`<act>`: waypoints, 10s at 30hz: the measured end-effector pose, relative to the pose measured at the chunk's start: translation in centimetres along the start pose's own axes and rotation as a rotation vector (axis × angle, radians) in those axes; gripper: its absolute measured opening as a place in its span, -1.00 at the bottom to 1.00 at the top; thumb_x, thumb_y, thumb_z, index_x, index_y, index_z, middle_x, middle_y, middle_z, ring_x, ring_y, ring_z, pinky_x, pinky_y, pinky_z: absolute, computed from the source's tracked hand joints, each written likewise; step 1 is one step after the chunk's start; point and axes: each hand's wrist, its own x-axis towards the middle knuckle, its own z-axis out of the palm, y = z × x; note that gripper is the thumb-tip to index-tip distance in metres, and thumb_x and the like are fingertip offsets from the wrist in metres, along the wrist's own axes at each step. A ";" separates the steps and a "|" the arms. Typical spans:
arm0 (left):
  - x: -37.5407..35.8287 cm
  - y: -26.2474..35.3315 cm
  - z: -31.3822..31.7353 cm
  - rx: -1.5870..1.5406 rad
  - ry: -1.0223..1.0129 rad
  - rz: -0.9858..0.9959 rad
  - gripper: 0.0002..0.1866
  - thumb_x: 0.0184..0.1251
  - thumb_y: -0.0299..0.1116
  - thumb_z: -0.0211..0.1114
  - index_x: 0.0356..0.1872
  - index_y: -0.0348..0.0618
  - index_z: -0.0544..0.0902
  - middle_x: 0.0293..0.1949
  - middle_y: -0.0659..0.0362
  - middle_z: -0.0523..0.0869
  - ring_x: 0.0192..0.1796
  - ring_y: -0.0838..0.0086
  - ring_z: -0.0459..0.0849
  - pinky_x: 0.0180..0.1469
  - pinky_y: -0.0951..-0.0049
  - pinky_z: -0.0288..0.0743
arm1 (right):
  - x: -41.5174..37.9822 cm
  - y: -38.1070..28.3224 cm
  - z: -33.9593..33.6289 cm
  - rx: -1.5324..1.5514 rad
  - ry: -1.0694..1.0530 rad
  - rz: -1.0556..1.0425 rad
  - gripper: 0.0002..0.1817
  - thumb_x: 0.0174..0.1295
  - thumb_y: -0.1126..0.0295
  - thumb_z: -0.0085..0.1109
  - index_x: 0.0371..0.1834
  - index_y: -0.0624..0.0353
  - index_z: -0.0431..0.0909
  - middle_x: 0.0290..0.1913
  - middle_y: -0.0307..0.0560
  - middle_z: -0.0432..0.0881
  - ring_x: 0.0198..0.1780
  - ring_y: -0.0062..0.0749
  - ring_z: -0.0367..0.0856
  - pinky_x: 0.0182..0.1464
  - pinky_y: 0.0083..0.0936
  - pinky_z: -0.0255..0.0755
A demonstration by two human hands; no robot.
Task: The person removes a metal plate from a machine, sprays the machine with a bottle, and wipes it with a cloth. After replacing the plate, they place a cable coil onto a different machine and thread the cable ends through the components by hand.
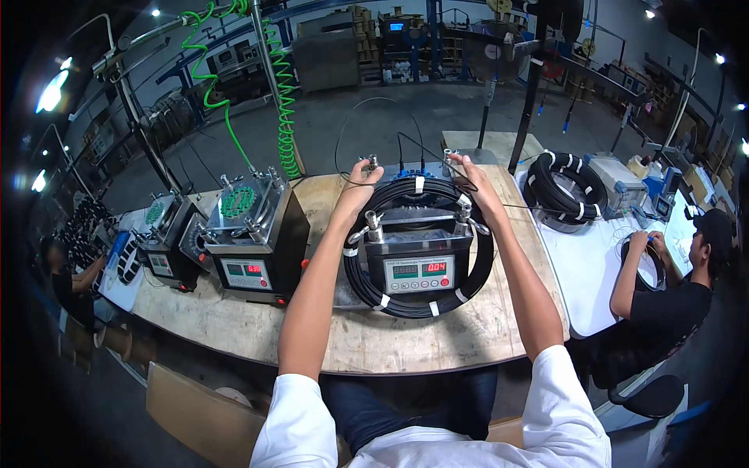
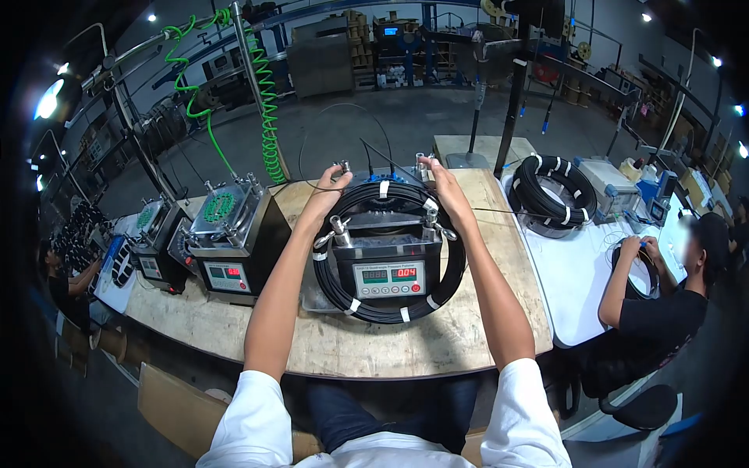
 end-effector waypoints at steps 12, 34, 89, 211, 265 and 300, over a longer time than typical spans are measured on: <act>-0.7 -2.7 -1.3 0.023 -0.061 0.282 -0.64 0.66 -0.28 0.12 0.21 -0.31 0.69 -0.09 0.14 0.74 -0.01 0.50 0.65 0.10 0.46 0.49 | -1.2 2.4 -0.9 -0.294 0.093 -0.276 -0.46 0.72 0.07 -0.19 0.10 0.33 0.68 0.01 0.15 0.77 0.16 -0.09 0.71 0.28 -0.28 0.46; -9.4 -3.9 -1.0 -0.088 0.246 0.252 -0.38 0.76 0.06 -0.10 0.08 -0.33 0.73 -0.24 0.07 0.79 -0.24 0.42 0.74 -0.07 0.45 0.59 | -7.9 3.8 -1.2 -0.309 0.387 -0.173 -0.36 0.72 0.03 -0.28 -0.08 0.39 0.70 -0.43 0.12 0.70 -0.37 -0.10 0.73 -0.21 -0.20 0.55; -20.4 -13.9 6.3 -0.150 0.534 0.069 -0.06 0.59 -0.07 0.31 0.56 -0.73 0.07 0.58 -0.49 0.20 0.67 -0.16 0.17 0.68 0.16 -0.02 | -17.6 10.8 1.8 0.000 0.568 0.075 -0.43 0.57 0.06 0.23 0.32 0.38 0.47 0.09 0.04 0.67 0.10 -0.34 0.59 0.22 -0.42 0.43; -17.9 -9.5 4.3 -0.183 0.556 0.148 -0.54 0.67 0.00 0.24 -0.12 -0.32 0.54 -0.38 0.11 0.64 -0.34 0.40 0.60 -0.23 0.33 0.49 | -23.9 10.3 9.2 0.040 0.592 0.059 -0.34 0.63 0.24 0.10 0.57 0.45 0.10 0.40 0.35 0.44 0.40 -0.06 0.45 0.50 -0.28 0.22; -16.8 -10.1 0.7 -0.554 0.313 -0.070 -0.40 0.75 0.19 -0.06 -0.04 -0.22 0.62 -0.27 0.15 0.74 -0.25 0.48 0.74 -0.13 0.45 0.64 | -10.9 4.5 0.1 0.002 0.367 0.088 -0.34 0.73 -0.05 -0.32 -0.52 0.17 0.35 -0.77 -0.20 0.35 -0.82 -0.44 0.36 -0.77 -0.42 0.25; -11.2 -7.9 -0.9 -0.341 0.205 0.090 -0.47 0.74 0.11 -0.01 -0.11 -0.23 0.61 -0.40 0.23 0.63 -0.42 0.56 0.62 -0.35 0.48 0.51 | -9.2 -1.0 2.2 -0.529 0.324 -0.186 -0.50 0.47 0.04 0.30 0.25 0.20 0.69 -0.06 0.18 0.71 -0.12 0.02 0.70 -0.03 -0.18 0.54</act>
